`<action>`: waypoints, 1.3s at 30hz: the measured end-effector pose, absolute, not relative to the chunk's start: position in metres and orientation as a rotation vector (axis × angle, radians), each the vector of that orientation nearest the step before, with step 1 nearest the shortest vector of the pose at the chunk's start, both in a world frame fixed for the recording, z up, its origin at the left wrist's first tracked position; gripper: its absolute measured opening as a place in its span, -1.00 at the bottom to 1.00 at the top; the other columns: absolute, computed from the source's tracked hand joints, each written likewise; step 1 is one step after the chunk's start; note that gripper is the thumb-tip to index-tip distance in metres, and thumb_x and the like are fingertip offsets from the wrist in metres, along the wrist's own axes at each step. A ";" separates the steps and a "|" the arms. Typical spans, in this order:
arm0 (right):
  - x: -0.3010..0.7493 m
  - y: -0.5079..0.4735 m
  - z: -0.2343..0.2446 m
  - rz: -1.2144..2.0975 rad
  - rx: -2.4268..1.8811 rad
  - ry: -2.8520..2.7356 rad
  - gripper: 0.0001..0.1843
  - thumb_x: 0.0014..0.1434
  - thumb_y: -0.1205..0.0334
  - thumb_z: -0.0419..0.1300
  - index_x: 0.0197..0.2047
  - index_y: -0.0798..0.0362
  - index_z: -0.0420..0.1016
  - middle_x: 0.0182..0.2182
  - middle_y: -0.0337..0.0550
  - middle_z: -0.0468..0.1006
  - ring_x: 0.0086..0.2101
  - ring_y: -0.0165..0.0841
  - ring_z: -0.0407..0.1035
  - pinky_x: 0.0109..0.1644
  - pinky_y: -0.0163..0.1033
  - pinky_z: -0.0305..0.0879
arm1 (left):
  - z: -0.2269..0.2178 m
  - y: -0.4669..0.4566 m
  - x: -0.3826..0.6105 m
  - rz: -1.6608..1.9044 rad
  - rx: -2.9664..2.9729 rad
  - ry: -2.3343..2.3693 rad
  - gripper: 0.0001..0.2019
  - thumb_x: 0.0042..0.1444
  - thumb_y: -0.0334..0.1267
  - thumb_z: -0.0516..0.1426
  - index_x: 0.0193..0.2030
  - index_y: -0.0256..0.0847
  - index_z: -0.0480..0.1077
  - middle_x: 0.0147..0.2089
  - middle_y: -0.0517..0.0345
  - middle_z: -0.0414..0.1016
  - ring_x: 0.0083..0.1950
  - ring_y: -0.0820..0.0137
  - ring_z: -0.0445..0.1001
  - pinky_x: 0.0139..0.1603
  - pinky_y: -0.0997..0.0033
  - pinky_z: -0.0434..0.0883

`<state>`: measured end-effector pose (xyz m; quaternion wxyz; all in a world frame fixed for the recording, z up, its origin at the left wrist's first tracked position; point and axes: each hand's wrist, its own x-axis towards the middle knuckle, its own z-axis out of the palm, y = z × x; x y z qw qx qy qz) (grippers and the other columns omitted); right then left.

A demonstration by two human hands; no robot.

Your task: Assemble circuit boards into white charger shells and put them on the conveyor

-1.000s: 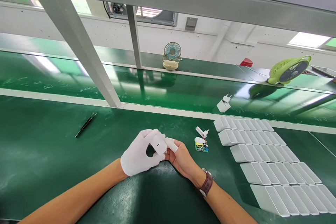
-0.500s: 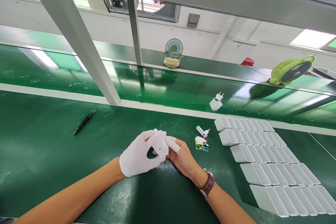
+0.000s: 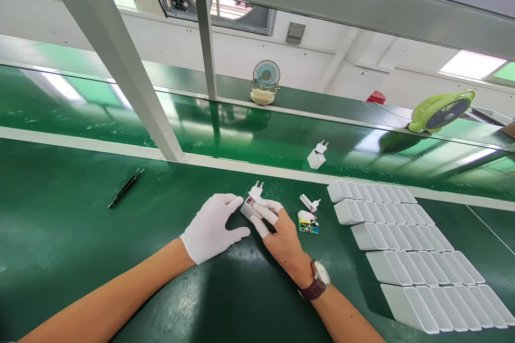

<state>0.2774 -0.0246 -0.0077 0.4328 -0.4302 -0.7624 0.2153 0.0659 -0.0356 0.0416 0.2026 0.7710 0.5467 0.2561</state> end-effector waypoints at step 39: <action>0.258 -0.035 0.000 1.925 -0.830 -1.078 -0.51 0.34 -0.15 0.18 0.12 0.03 0.54 -0.16 0.02 0.67 -0.12 -0.12 0.56 -0.07 -0.01 0.48 | 0.039 -0.051 0.074 1.043 2.089 1.360 -0.52 0.03 -0.33 0.31 0.12 -0.05 0.38 0.05 0.06 0.47 0.11 0.17 0.49 0.05 0.18 0.54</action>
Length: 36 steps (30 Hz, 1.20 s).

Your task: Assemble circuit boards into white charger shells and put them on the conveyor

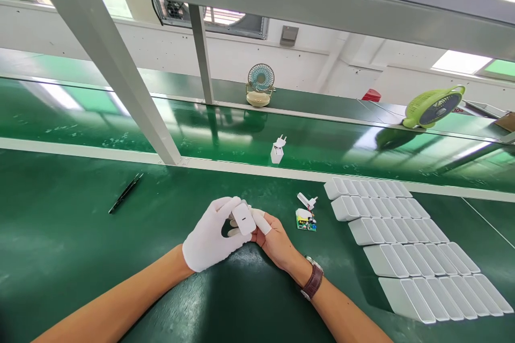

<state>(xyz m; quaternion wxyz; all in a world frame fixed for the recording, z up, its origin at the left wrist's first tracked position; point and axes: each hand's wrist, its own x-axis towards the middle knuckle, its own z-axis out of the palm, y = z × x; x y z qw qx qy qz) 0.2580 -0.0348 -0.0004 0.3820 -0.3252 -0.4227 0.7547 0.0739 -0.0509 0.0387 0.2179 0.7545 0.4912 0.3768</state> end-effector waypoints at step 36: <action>0.268 -0.032 0.002 1.363 -1.010 -1.508 -0.59 0.40 -0.04 0.12 0.16 -0.02 0.54 -0.07 -0.02 0.65 -0.07 -0.14 0.54 0.02 0.02 0.53 | 0.029 -0.048 0.062 0.870 2.194 1.452 -0.23 -0.06 0.03 0.37 0.31 -0.03 0.30 0.15 -0.02 0.46 0.12 0.03 0.48 0.05 0.08 0.49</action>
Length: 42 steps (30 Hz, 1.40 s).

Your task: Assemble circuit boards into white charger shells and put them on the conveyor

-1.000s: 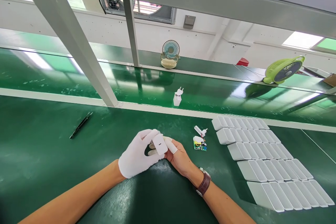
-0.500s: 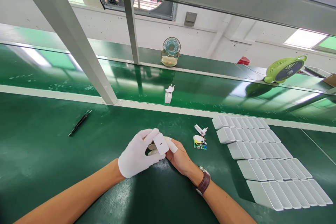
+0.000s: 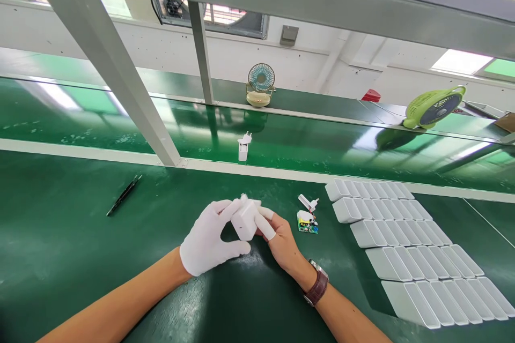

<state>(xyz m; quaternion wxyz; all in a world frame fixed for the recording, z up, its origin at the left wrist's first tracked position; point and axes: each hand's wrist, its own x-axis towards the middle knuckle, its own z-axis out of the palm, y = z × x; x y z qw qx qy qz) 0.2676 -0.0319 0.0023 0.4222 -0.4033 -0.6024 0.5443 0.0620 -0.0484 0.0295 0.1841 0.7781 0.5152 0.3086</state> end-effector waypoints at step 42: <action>0.277 -0.031 0.013 0.282 -0.919 -2.243 -0.65 0.40 0.20 0.14 0.20 -0.19 0.52 0.09 -0.02 0.49 -0.06 -0.24 0.51 0.01 -0.13 0.52 | -0.002 0.019 0.034 1.204 1.558 1.754 -0.60 0.08 -0.13 0.24 0.05 -0.22 0.45 -0.06 0.05 0.56 -0.20 0.37 0.54 -0.05 0.26 0.52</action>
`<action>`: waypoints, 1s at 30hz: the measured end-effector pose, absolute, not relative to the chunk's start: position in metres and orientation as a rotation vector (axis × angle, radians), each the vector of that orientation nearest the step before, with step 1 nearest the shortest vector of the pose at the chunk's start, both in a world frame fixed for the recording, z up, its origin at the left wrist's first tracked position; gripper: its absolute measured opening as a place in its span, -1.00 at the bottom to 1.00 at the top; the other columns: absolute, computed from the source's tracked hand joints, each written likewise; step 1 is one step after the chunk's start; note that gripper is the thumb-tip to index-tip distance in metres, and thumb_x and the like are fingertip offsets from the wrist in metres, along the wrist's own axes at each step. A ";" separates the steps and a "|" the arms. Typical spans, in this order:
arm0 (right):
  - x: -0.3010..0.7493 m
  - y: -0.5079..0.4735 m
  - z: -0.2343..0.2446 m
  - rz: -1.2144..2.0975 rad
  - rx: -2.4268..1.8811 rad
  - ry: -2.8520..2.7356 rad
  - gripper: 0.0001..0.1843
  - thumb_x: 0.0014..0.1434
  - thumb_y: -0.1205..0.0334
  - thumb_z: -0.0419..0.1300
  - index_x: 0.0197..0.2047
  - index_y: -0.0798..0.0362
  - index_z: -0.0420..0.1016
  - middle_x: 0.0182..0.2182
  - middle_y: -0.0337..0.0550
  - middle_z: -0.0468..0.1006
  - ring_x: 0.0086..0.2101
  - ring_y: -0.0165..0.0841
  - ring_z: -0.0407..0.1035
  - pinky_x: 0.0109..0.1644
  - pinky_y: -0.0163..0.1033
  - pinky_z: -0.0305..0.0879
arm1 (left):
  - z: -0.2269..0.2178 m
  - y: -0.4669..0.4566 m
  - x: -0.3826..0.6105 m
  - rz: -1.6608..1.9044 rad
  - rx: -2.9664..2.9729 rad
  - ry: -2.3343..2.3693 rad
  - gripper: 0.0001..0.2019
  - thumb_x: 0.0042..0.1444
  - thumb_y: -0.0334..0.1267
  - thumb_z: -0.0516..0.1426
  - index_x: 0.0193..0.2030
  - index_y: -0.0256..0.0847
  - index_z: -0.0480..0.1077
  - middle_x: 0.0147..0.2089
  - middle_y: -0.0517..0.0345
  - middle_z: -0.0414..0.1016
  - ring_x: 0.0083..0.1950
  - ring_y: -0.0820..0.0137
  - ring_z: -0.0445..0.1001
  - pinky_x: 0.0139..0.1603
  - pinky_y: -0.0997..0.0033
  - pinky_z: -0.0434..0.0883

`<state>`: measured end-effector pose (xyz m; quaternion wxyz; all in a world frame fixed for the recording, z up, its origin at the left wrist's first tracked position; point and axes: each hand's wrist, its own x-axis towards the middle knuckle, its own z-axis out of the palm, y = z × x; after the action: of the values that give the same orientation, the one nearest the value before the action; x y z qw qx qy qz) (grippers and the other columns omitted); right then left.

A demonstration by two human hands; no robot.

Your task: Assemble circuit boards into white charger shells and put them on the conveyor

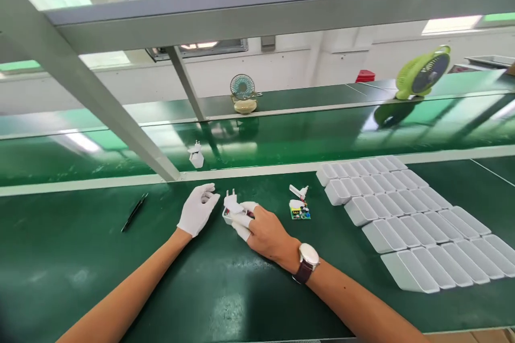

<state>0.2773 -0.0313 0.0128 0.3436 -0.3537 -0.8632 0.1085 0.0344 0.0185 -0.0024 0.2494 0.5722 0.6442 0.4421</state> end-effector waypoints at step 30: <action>0.247 -0.045 0.013 2.027 -0.680 -0.918 -0.64 0.36 -0.06 0.21 0.01 0.03 0.60 -0.13 -0.04 0.63 -0.22 -0.29 0.46 -0.09 -0.14 0.39 | 0.018 -0.054 0.070 1.072 2.022 1.487 -0.19 -0.07 -0.21 0.42 0.33 0.00 0.22 0.22 -0.04 0.36 0.12 0.13 0.50 0.05 0.13 0.56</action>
<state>0.2471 -0.0447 0.0133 0.3964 -0.2684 -0.3622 0.7998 0.0703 -0.0538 0.0181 0.2046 0.7252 0.5332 0.3846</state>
